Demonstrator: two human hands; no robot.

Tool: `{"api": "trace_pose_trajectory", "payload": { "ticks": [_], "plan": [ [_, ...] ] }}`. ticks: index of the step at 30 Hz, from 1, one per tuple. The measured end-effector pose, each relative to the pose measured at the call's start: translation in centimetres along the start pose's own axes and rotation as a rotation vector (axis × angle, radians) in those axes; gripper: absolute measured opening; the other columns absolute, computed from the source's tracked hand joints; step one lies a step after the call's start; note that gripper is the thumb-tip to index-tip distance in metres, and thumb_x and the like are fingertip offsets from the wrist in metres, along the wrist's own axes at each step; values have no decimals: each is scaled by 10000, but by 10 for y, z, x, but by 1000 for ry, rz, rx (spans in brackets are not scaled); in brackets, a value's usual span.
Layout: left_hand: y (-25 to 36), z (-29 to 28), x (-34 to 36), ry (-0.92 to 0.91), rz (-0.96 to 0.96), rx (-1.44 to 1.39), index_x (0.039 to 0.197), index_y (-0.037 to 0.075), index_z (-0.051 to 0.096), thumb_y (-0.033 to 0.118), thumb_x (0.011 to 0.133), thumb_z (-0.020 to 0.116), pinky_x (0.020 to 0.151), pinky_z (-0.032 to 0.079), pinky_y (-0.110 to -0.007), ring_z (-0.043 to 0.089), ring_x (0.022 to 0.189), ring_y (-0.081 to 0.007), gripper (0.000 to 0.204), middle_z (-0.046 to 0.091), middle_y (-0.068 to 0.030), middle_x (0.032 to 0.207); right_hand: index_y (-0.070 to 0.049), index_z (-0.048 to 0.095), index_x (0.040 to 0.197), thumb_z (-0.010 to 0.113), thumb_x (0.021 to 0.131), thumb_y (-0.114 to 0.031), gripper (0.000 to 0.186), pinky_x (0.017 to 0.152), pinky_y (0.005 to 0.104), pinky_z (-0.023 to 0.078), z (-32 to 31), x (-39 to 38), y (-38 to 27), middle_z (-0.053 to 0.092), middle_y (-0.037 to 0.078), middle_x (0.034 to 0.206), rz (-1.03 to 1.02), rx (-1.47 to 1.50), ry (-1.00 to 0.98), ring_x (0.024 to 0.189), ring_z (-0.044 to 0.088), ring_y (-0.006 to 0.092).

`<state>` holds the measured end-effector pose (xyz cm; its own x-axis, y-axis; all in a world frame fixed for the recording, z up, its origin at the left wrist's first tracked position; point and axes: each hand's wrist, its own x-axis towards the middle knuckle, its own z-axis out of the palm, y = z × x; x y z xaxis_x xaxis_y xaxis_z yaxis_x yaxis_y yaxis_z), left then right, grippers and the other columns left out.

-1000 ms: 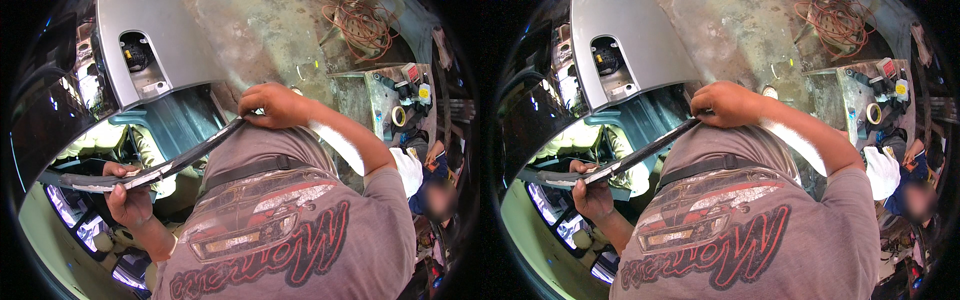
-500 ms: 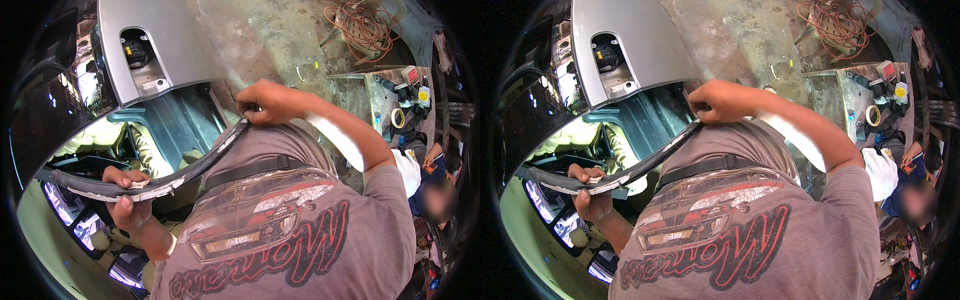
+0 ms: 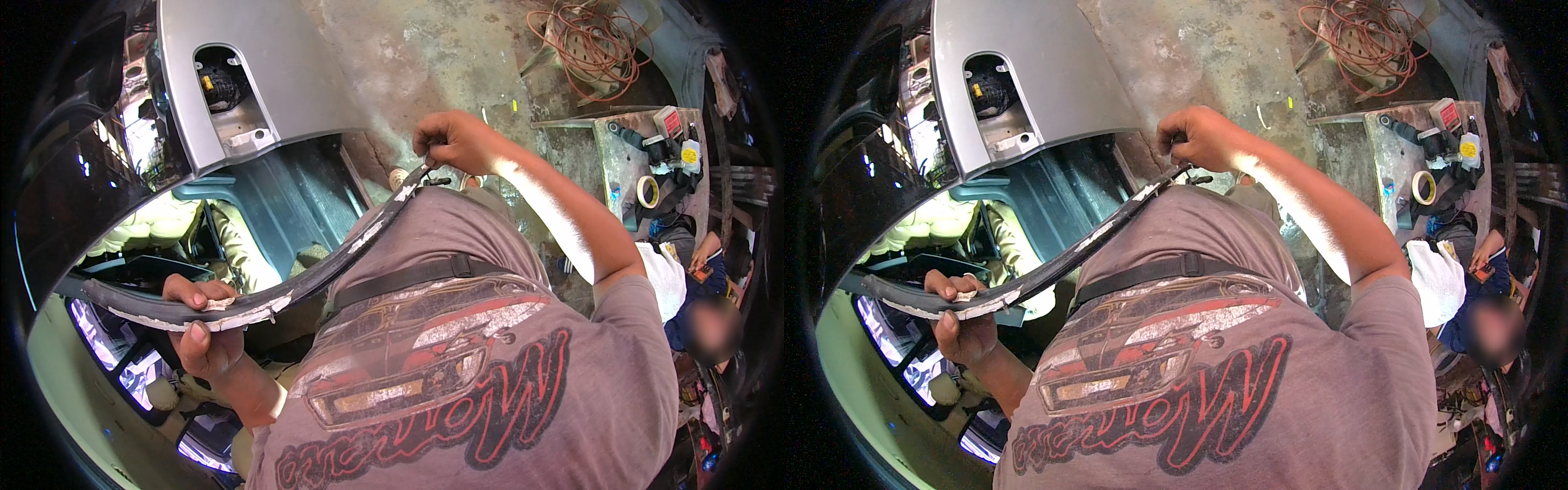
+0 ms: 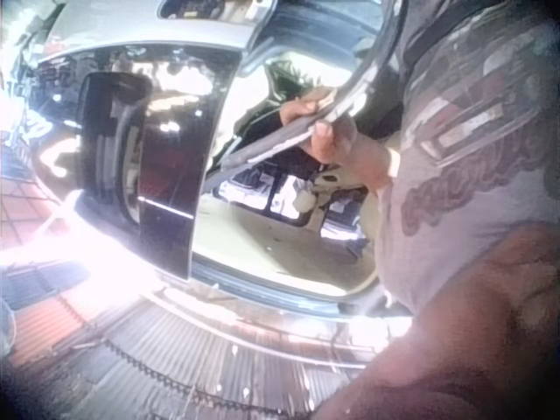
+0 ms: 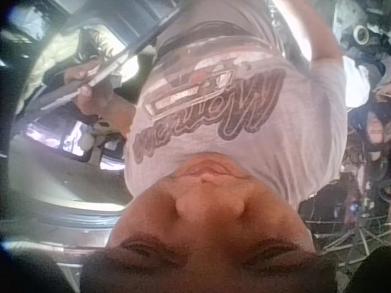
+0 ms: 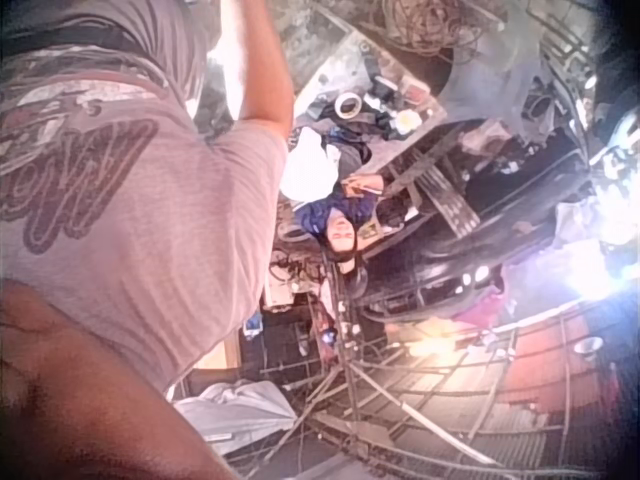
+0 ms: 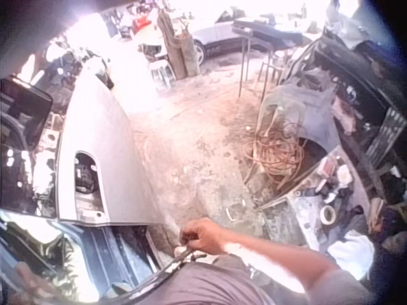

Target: The person removes a weatherstrip from a car door using a power drill and a pry tool. They then apply a white sealant to the weatherstrip using a small tool. The person works on the door panel and the weatherstrip separately.

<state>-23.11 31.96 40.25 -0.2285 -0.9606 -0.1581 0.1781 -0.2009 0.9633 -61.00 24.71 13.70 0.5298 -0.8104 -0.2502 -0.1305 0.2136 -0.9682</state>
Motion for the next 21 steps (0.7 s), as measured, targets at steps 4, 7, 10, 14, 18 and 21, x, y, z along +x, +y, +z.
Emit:
{"api": "trace_pose_trajectory", "payload": {
  "ticks": [4, 7, 10, 14, 18, 21],
  "plan": [
    [-1, 2, -1, 16, 4, -4, 1113, 1, 455, 167, 875, 744, 841, 630, -392, 727, 963, -329, 410, 681, -307, 1035, -19, 717, 1038, 670, 874, -28, 170, 805, 376, 560, -2, -3, 4, 731, 126, 943, -204, -175, 48, 860, 701, 249],
    [-1, 6, 1, 21, -13, 5, 1101, -8, 480, 188, 859, 762, 848, 622, -381, 752, 920, -328, 420, 700, -333, 1043, -21, 720, 1037, 692, 907, -75, 144, 838, 393, 559, -5, -9, -3, 730, 131, 958, -181, -235, 90, 910, 706, 272],
    [-1, 9, 4, 45, -26, 72, 1089, -21, 506, 183, 833, 767, 841, 616, -401, 745, 861, -318, 419, 708, -331, 986, -19, 715, 1026, 720, 925, -108, 135, 846, 403, 562, -2, -14, -31, 724, 134, 952, -164, -288, 103, 918, 710, 278],
    [-8, 10, 1, 16, 8, 84, 1109, 6, 473, 168, 885, 729, 763, 651, -388, 764, 850, -331, 377, 694, -342, 1020, -7, 694, 1030, 750, 916, -74, 143, 827, 343, 549, 10, -20, -72, 699, 99, 951, -196, -140, 108, 895, 700, 217],
    [-16, 12, 3, 12, 16, 79, 1118, -11, 498, 170, 888, 732, 782, 660, -386, 773, 869, -330, 375, 701, -339, 1040, -44, 710, 1041, 799, 876, -108, 198, 808, 391, 568, 27, -30, -124, 706, 115, 994, -507, -167, 19, 913, 707, 274],
    [-17, 15, 4, 17, 18, 89, 1130, -20, 507, 176, 890, 740, 767, 666, -392, 777, 857, -316, 387, 707, -328, 1047, -86, 713, 1049, 813, 864, -155, 221, 812, 439, 570, 47, -39, -151, 691, 107, 1013, -690, -224, 9, 942, 697, 324]
  ]
}}
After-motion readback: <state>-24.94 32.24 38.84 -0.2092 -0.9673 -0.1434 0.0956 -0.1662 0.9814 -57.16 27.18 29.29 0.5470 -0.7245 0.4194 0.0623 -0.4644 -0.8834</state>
